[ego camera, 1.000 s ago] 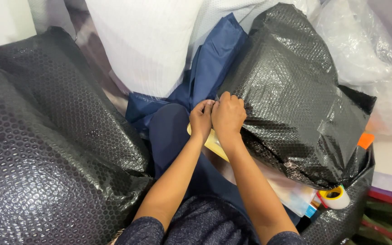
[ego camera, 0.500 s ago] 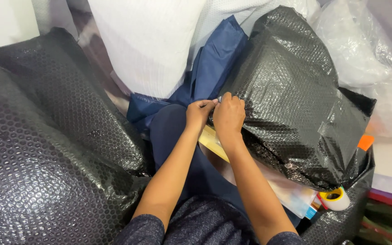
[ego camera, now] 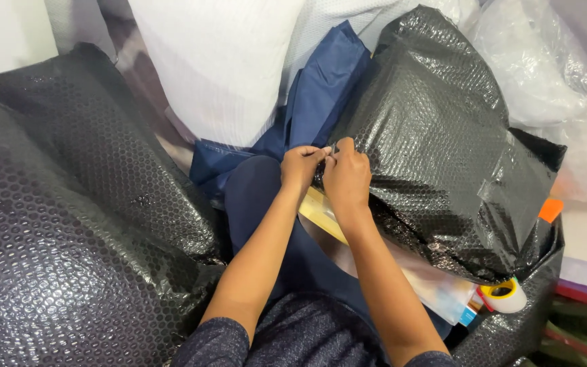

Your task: Wrapping a pillow in black bubble wrap and sealing it inside a plastic shipping bag using a tape dispenser.

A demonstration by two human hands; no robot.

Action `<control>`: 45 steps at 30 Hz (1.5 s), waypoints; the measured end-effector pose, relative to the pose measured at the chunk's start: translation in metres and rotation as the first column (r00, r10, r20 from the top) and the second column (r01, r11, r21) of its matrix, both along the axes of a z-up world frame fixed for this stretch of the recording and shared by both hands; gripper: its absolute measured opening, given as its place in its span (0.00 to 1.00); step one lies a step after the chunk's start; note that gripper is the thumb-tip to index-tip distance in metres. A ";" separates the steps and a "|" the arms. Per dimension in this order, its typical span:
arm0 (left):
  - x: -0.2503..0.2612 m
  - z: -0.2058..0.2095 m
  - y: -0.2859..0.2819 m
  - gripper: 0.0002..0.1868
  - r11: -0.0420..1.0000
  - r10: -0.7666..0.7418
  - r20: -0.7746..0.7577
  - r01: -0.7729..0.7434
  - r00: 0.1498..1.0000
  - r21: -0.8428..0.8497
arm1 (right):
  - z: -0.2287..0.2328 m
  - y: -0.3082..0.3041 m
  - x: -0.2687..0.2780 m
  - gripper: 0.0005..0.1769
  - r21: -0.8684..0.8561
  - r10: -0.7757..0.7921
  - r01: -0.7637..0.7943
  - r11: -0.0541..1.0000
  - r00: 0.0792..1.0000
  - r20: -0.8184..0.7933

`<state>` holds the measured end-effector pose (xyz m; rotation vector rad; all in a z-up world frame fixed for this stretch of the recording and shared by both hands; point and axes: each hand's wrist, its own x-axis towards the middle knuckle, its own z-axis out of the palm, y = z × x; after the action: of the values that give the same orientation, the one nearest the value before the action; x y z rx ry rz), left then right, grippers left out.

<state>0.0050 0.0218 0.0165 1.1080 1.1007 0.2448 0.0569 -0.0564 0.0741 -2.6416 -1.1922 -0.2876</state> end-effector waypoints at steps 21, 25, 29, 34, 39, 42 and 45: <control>0.003 0.010 -0.007 0.20 0.999 -0.035 -0.035 0.036 0.999 0.021 | 0.033 -0.042 0.010 0.14 -0.009 0.382 -0.399 0.917 0.870 0.311; 0.004 0.011 -0.006 0.20 0.997 -0.076 -0.102 0.078 0.992 0.014 | 0.019 -0.046 0.016 0.16 -0.119 0.485 -0.475 0.872 0.805 0.341; 0.002 0.015 -0.006 0.19 0.999 -0.034 -0.089 0.035 0.995 0.010 | 0.010 -0.054 0.023 0.18 -0.169 0.440 -0.408 0.897 0.864 0.245; -0.001 0.022 -0.007 0.18 1.000 -0.008 -0.090 0.011 0.996 0.027 | 0.003 -0.059 0.022 0.21 -0.164 0.411 -0.386 0.908 0.896 0.168; -0.007 0.037 -0.009 0.20 0.996 0.023 -0.060 -0.018 0.998 0.091 | 0.011 -0.059 0.021 0.29 -0.122 0.424 -0.419 0.900 0.905 0.024; 0.000 -0.002 -0.025 0.14 0.847 0.214 0.133 -0.252 0.968 0.468 | 0.007 -0.060 0.026 0.29 -0.142 0.429 -0.423 0.895 0.903 0.007; -0.014 -0.002 -0.028 0.10 0.461 0.116 0.370 -0.380 0.922 0.802 | 0.010 -0.058 0.025 0.30 -0.133 0.431 -0.427 0.894 0.902 -0.001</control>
<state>-0.0094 -0.0065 0.0145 1.7333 0.8694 1.2898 0.0821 -0.1145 0.0844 -2.3889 -1.8144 -0.1705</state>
